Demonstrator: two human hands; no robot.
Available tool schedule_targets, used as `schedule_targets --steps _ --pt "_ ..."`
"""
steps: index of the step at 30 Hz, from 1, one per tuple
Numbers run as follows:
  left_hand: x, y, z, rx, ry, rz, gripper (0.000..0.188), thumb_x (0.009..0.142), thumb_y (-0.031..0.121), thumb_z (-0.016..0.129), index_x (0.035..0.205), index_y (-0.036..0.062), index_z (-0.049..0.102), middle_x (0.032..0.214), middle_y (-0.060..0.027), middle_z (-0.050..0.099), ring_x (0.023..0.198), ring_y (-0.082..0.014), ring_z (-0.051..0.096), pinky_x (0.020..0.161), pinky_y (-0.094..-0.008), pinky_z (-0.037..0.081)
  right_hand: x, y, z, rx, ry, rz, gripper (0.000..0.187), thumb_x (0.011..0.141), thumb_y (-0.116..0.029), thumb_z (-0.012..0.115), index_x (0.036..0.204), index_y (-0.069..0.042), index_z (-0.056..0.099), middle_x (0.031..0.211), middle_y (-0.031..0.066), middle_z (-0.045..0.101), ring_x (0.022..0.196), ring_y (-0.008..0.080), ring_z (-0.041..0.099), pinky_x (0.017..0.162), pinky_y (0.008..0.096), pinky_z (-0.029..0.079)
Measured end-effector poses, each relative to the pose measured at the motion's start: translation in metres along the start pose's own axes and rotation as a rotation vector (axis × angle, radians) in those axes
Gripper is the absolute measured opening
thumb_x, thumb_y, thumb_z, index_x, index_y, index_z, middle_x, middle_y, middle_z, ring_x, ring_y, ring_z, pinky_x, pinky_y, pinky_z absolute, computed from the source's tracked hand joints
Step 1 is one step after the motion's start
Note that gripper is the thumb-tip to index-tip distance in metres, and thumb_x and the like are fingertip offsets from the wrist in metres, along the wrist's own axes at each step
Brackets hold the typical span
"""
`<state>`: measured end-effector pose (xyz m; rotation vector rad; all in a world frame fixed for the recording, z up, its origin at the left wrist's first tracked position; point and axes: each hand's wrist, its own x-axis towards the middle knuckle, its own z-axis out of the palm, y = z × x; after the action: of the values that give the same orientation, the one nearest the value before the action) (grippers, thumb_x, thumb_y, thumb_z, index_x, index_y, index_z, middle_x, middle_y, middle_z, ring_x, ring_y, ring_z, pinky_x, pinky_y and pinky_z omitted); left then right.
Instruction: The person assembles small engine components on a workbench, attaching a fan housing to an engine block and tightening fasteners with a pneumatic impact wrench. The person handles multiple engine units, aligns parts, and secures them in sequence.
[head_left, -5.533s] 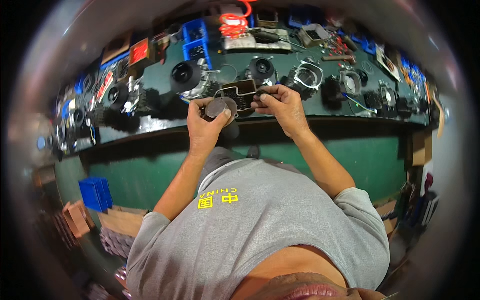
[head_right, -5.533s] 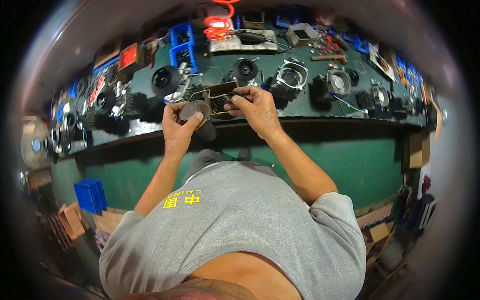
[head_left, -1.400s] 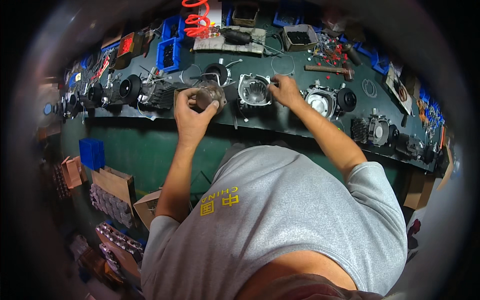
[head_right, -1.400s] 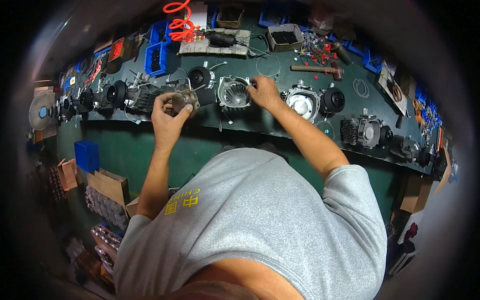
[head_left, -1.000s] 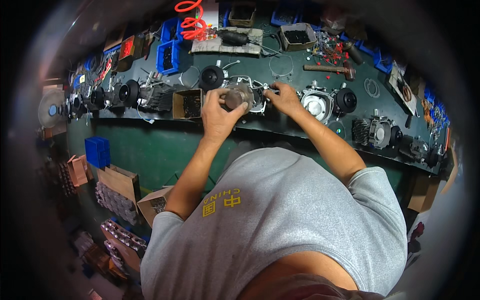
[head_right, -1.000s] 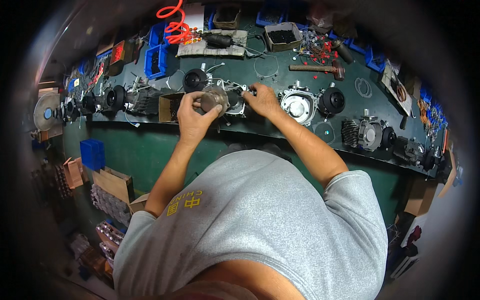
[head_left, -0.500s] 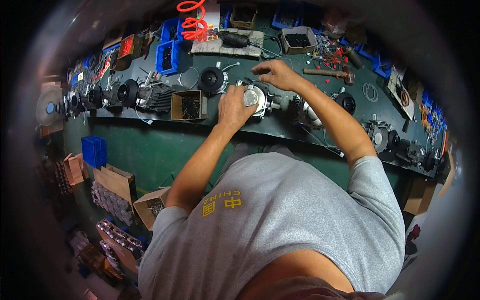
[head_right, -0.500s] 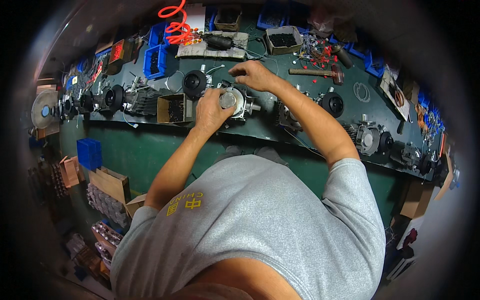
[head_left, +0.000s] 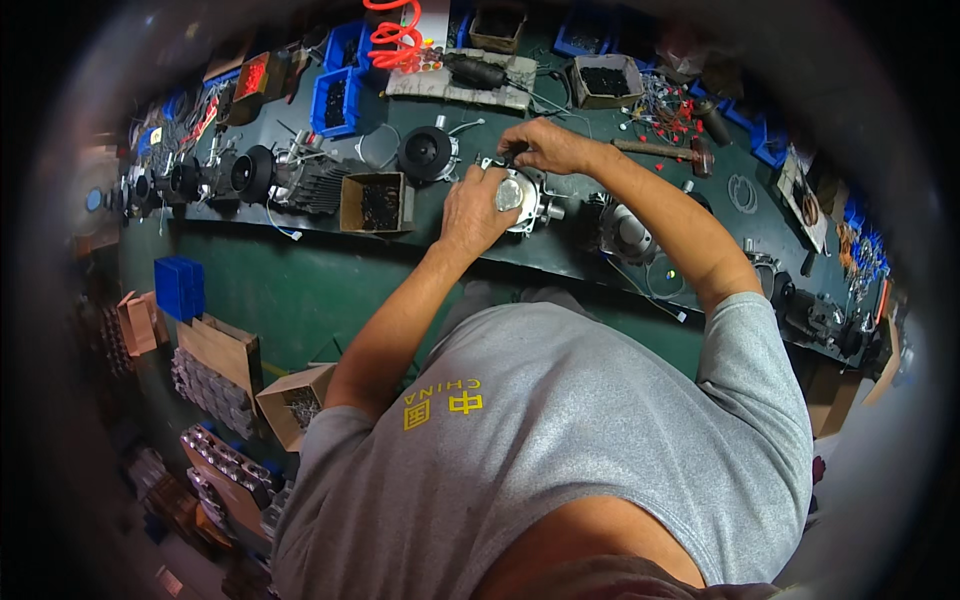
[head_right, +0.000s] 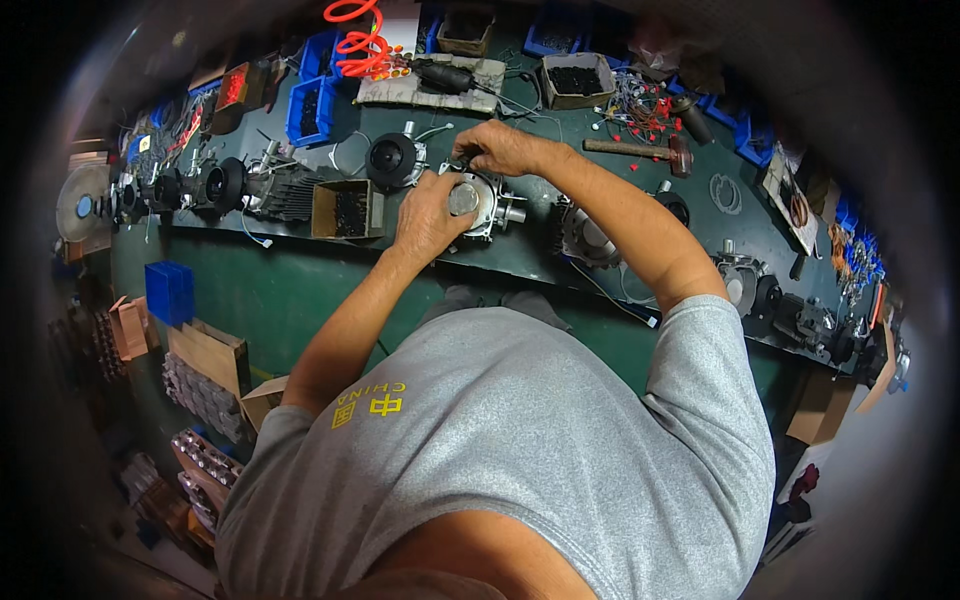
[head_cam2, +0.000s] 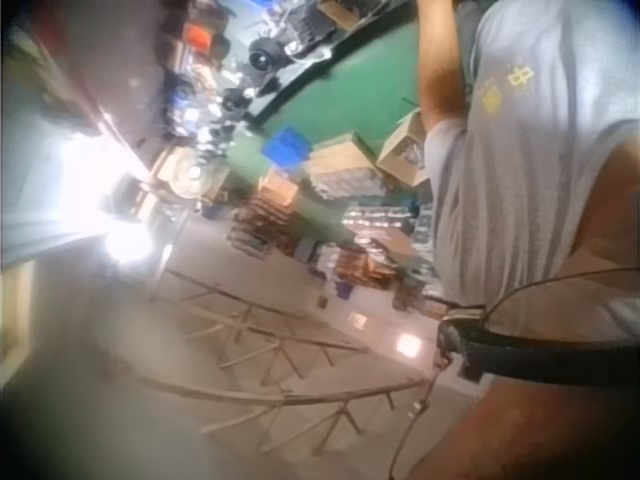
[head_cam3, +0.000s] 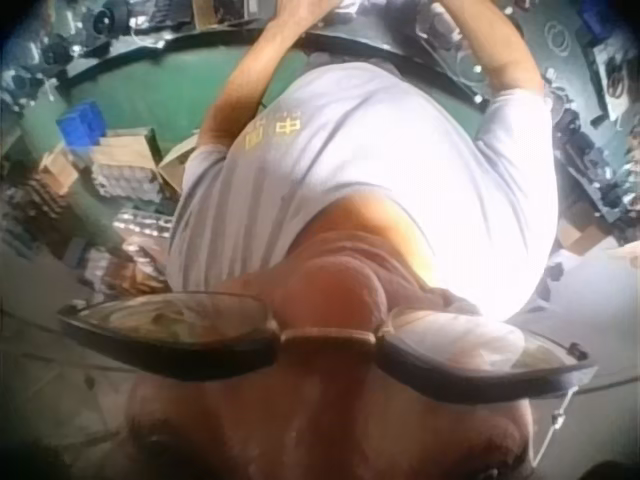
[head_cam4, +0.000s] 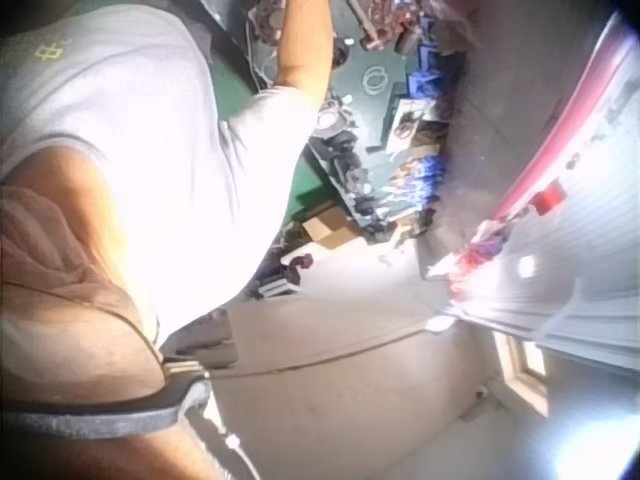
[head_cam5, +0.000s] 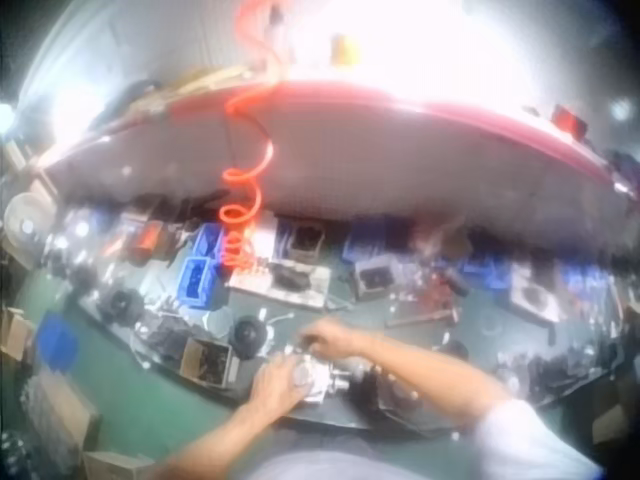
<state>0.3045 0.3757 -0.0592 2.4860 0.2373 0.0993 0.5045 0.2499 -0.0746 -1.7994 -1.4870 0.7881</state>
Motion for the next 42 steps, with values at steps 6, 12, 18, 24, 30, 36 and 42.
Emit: schedule_targets --steps 6,12,18,24,30,36,42 --pt "0.001 -0.003 -0.002 0.020 0.014 0.068 0.048 0.072 0.019 0.087 0.116 0.0089 0.068 0.103 -0.0175 0.062 0.098 -0.0405 0.065 0.085 -0.0497 0.054 -0.001 -0.003 -0.001 -0.031 0.007 -0.007 0.028 0.087 -0.002 0.075 0.114 0.002 0.068 0.109 0.0182 0.073 0.106 0.0356 0.070 0.092 0.0440 0.057" --pt "0.003 -0.005 -0.004 0.000 -0.053 0.063 0.050 0.070 0.018 0.087 0.115 0.0080 0.066 0.109 -0.0192 0.060 0.102 -0.0421 0.064 0.089 -0.0509 0.052 -0.005 -0.004 0.003 -0.026 0.055 -0.041 0.031 0.085 -0.001 0.074 0.115 0.002 0.068 0.110 0.0188 0.073 0.104 0.0361 0.070 0.091 0.0439 0.057" --pt "0.007 -0.003 -0.007 -0.014 -0.043 0.114 0.051 0.069 0.018 0.089 0.113 0.0071 0.065 0.104 -0.0167 0.061 0.100 -0.0398 0.064 0.085 -0.0481 0.054 -0.012 -0.005 0.005 -0.006 0.087 -0.005 0.031 0.085 -0.002 0.073 0.116 0.002 0.068 0.110 0.0185 0.073 0.105 0.0365 0.070 0.091 0.0442 0.057" --pt "0.008 -0.006 -0.003 0.040 -0.054 0.115 0.052 0.068 0.017 0.090 0.112 0.0063 0.065 0.103 -0.0168 0.061 0.100 -0.0400 0.064 0.084 -0.0482 0.053 -0.014 0.004 0.009 -0.080 0.131 -0.113 0.032 0.086 -0.003 0.073 0.118 0.001 0.068 0.112 0.0176 0.074 0.105 0.0365 0.071 0.090 0.0435 0.058" --pt "0.006 -0.005 -0.004 0.047 -0.080 0.104 0.047 0.071 0.018 0.088 0.110 0.0064 0.065 0.108 -0.0182 0.062 0.103 -0.0408 0.064 0.090 -0.0500 0.053 -0.017 0.000 0.006 -0.010 0.126 -0.040 0.032 0.086 -0.004 0.074 0.118 0.001 0.069 0.110 0.0171 0.075 0.104 0.0349 0.072 0.090 0.0426 0.058" --pt "0.006 -0.005 -0.003 0.106 -0.080 0.130 0.047 0.070 0.021 0.089 0.108 0.0060 0.065 0.107 -0.0165 0.063 0.104 -0.0369 0.064 0.089 -0.0478 0.051 -0.011 0.002 0.007 0.008 0.095 0.006 0.033 0.085 -0.001 0.074 0.117 0.001 0.069 0.110 0.0183 0.075 0.102 0.0363 0.072 0.089 0.0426 0.058" --pt "0.005 -0.008 -0.001 0.170 -0.073 0.165 0.047 0.070 0.023 0.089 0.108 0.0071 0.066 0.105 -0.0141 0.065 0.103 -0.0332 0.066 0.087 -0.0464 0.048 -0.009 -0.007 0.006 -0.116 0.068 0.001 0.031 0.083 0.001 0.074 0.114 0.002 0.068 0.108 0.0196 0.074 0.101 0.0387 0.071 0.086 0.0434 0.057"
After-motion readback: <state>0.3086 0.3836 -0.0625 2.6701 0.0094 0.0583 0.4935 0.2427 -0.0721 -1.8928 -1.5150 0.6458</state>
